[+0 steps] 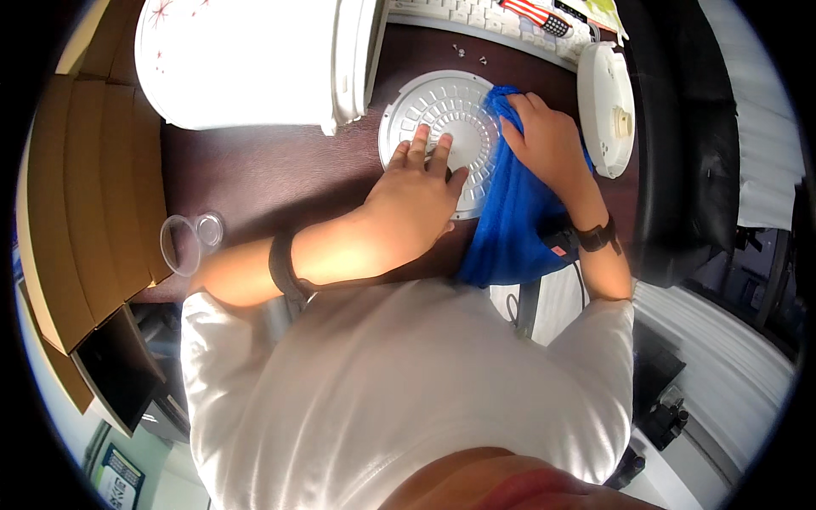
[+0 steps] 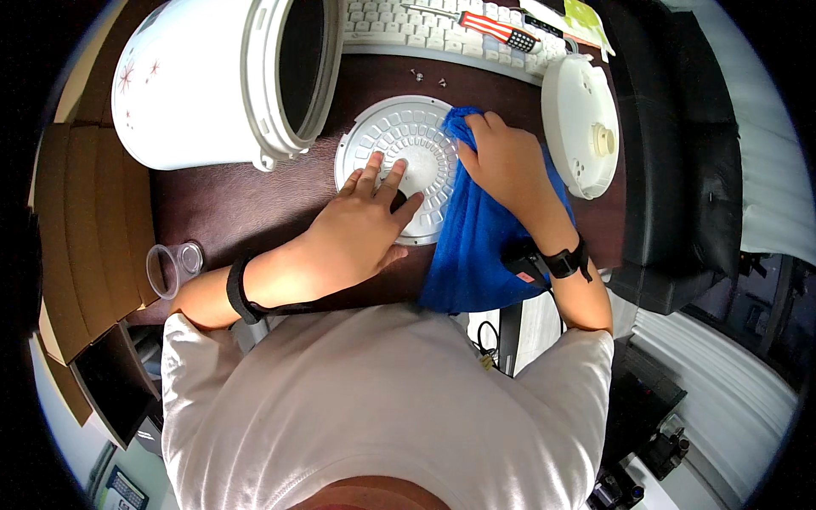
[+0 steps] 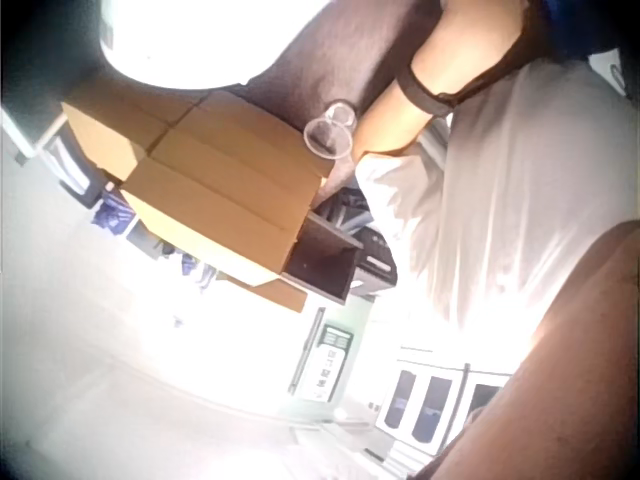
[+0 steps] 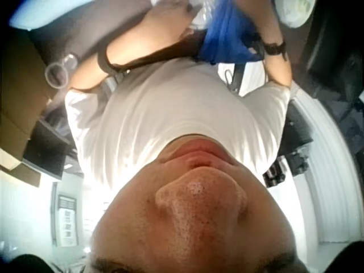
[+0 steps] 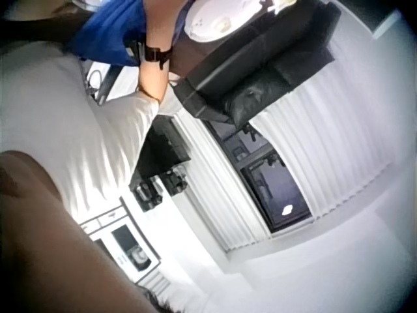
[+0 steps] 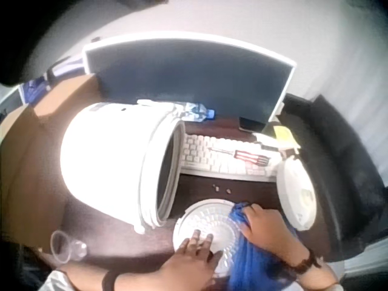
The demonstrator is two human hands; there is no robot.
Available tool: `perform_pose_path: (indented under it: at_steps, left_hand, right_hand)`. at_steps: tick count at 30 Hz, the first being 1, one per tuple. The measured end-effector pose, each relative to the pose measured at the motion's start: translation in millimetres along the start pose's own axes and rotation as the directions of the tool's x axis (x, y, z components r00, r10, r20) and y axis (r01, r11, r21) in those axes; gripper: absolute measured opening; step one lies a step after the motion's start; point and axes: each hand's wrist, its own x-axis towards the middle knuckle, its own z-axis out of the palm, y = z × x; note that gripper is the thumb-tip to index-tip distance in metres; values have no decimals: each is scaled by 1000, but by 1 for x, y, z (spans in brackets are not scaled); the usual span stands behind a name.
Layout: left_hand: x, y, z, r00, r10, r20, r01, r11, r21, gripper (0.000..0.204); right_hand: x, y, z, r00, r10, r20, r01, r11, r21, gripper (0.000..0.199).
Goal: The person wipes a circular plastic lid with a blue cloth, then places it on a white bucket. They use a screwdriver to tighten screws around the lid's perimeter, securing it to the bucket.
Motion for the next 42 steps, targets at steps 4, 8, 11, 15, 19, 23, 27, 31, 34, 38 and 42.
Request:
perform_pose_path:
  at_steps: [4, 8, 11, 15, 19, 23, 27, 31, 34, 38, 42]
  left_hand:
    - [1, 0, -1, 1000, 3, -14, -3, 1000, 3, 60]
    - [1, 0, -2, 1000, 14, -25, -13, 1000, 19, 60]
    - [1, 0, 1, 999, 8, -35, -6, 999, 42, 59]
    - [2, 0, 0, 999, 24, -40, -22, 998, 57, 56]
    - [1, -1, 4, 998, 29, -57, -25, 998, 65, 56]
    - [2, -2, 3, 997, 49, -62, -40, 990, 136, 57]
    - [3, -5, -12, 998, 34, -53, -30, 997, 77, 57]
    - [16, -20, -32, 999, -38, -23, 35, 993, -116, 48]
    - [14, -25, -21, 977, 19, -214, -12, 999, 33, 48]
    - [17, -28, -17, 975, 18, -221, -17, 1000, 8, 45]
    - [18, -31, -17, 977, 23, -210, -20, 1000, 14, 42]
  right_hand:
    - [-20, 1, -6, 999, 40, 35, -41, 999, 14, 29]
    - [-49, -7, -14, 994, 74, 79, -76, 997, 29, 28]
    - [-64, -14, -22, 988, 76, 137, -86, 994, 71, 27]
    - [-82, -25, -23, 988, 42, 152, -63, 989, 135, 25]
    - [-84, -40, -28, 969, -95, 226, 48, 978, 205, 22]
    - [-84, -54, -24, 954, -227, 198, 162, 941, 297, 23]
    - [-79, -60, -22, 941, -258, 220, 179, 928, 326, 23]
    - [-80, -57, -21, 947, -222, 231, 135, 930, 342, 22]
    - [-77, -62, -25, 949, -220, 227, 138, 934, 330, 22]
    - [-68, -71, -23, 912, -262, 315, 201, 956, 212, 20]
    - [-58, -84, -10, 888, -399, 229, 372, 915, 154, 18]
